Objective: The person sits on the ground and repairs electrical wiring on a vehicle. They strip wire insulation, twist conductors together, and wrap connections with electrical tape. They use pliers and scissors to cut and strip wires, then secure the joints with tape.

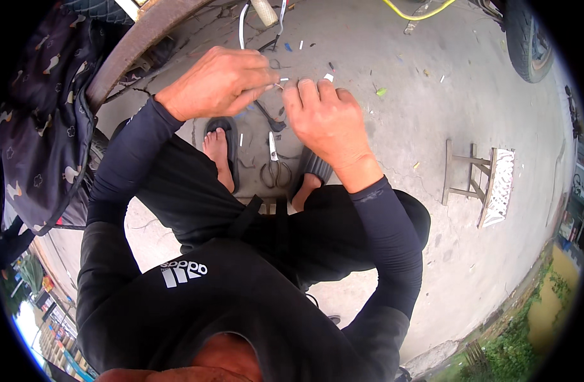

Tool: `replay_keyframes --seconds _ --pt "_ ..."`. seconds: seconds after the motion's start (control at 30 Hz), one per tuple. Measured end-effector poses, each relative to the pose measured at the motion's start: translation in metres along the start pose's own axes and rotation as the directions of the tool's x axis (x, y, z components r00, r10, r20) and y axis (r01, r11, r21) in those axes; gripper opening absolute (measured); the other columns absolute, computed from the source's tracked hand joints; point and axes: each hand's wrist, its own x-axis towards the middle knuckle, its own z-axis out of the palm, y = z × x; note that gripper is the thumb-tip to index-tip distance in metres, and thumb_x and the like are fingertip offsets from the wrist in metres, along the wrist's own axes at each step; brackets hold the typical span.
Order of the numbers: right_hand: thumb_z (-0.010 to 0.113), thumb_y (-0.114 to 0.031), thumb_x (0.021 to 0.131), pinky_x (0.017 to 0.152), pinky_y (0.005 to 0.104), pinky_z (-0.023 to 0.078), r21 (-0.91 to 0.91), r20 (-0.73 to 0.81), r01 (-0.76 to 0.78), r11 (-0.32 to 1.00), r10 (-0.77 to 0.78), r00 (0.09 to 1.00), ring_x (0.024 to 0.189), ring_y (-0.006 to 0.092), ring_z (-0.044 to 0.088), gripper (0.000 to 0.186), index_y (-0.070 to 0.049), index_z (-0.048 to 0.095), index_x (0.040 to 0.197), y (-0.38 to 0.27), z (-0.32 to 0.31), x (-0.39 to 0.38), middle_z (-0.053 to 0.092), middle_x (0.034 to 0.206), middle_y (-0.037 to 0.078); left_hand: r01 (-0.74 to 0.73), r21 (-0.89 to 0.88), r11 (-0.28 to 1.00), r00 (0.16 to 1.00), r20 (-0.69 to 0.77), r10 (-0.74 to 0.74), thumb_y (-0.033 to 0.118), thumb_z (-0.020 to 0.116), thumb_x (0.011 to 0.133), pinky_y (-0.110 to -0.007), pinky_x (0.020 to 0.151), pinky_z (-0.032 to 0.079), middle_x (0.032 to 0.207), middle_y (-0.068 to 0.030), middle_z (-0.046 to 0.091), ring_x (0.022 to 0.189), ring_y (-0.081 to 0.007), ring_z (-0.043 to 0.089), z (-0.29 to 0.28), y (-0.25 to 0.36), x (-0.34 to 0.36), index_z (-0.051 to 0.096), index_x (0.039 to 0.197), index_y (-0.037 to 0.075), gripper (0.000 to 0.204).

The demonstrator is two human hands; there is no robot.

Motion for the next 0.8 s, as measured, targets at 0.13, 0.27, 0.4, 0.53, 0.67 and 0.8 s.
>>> replay_keyframes --seconds 0.13,0.27,0.4,0.53,0.67,0.8 --pt "0.064 -0.036 0.097 0.052 0.0353 0.047 0.179 0.003 -0.011 0.984 0.010 1.000 0.061 0.0232 0.062 0.031 -0.008 0.062 0.085 0.001 0.014 0.004 0.057 0.066 0.008 0.005 0.035 0.999 1.000 0.009 -0.005 0.008 0.069 0.082 -0.041 0.067 0.053 0.088 -0.0103 0.062 0.086 -0.0299 0.064 -0.004 -0.004 -0.005 0.069 0.107 0.002 0.025" --pt "0.062 -0.038 0.098 0.055 0.0361 0.049 0.518 0.240 -0.366 0.773 0.280 0.930 0.062 0.0232 0.062 0.029 -0.009 0.067 0.096 -0.010 0.011 0.000 0.061 0.073 0.007 0.020 0.053 0.998 0.998 0.062 -0.023 0.008 0.069 0.081 -0.040 0.067 0.053 0.089 -0.0103 0.061 0.087 -0.0294 0.064 -0.004 -0.009 -0.014 0.069 0.107 0.002 0.027" --pt "0.061 -0.038 0.099 0.056 0.0362 0.050 0.112 0.024 -0.094 0.989 0.092 0.995 0.061 0.0231 0.062 0.030 -0.010 0.071 0.103 -0.004 0.006 0.000 0.065 0.078 0.007 0.017 0.047 0.999 0.999 0.038 -0.019 0.008 0.069 0.082 -0.041 0.069 0.053 0.090 -0.0104 0.062 0.087 -0.0300 0.063 -0.003 -0.014 -0.012 0.068 0.107 0.002 0.026" --pt "0.061 -0.036 0.099 0.055 0.0342 0.050 -0.136 -0.027 0.174 0.975 -0.179 0.983 0.059 0.0230 0.060 0.027 -0.011 0.068 0.095 0.007 0.011 0.006 0.065 0.079 0.007 0.019 0.032 0.999 0.999 0.033 -0.020 0.008 0.069 0.082 -0.041 0.070 0.053 0.092 -0.0107 0.063 0.088 -0.0303 0.063 -0.002 -0.014 -0.008 0.068 0.107 0.001 0.026" --pt "0.064 -0.036 0.097 0.053 0.0343 0.049 0.057 -0.002 0.099 0.993 -0.099 0.995 0.059 0.0235 0.060 0.028 -0.010 0.067 0.091 0.003 0.013 0.007 0.063 0.077 0.007 0.017 0.009 1.000 1.000 -0.013 -0.017 0.008 0.069 0.083 -0.041 0.070 0.053 0.092 -0.0112 0.063 0.089 -0.0306 0.064 -0.003 -0.008 -0.007 0.068 0.107 0.001 0.026" --pt "0.066 -0.037 0.095 0.053 0.0351 0.049 0.648 0.422 -0.559 0.517 0.368 0.829 0.059 0.0243 0.061 0.030 -0.008 0.066 0.089 -0.006 0.008 0.004 0.062 0.074 0.007 0.008 -0.003 1.000 1.000 -0.007 -0.008 0.008 0.069 0.082 -0.041 0.070 0.053 0.092 -0.0113 0.063 0.089 -0.0308 0.064 -0.006 -0.015 -0.011 0.068 0.107 0.001 0.026"
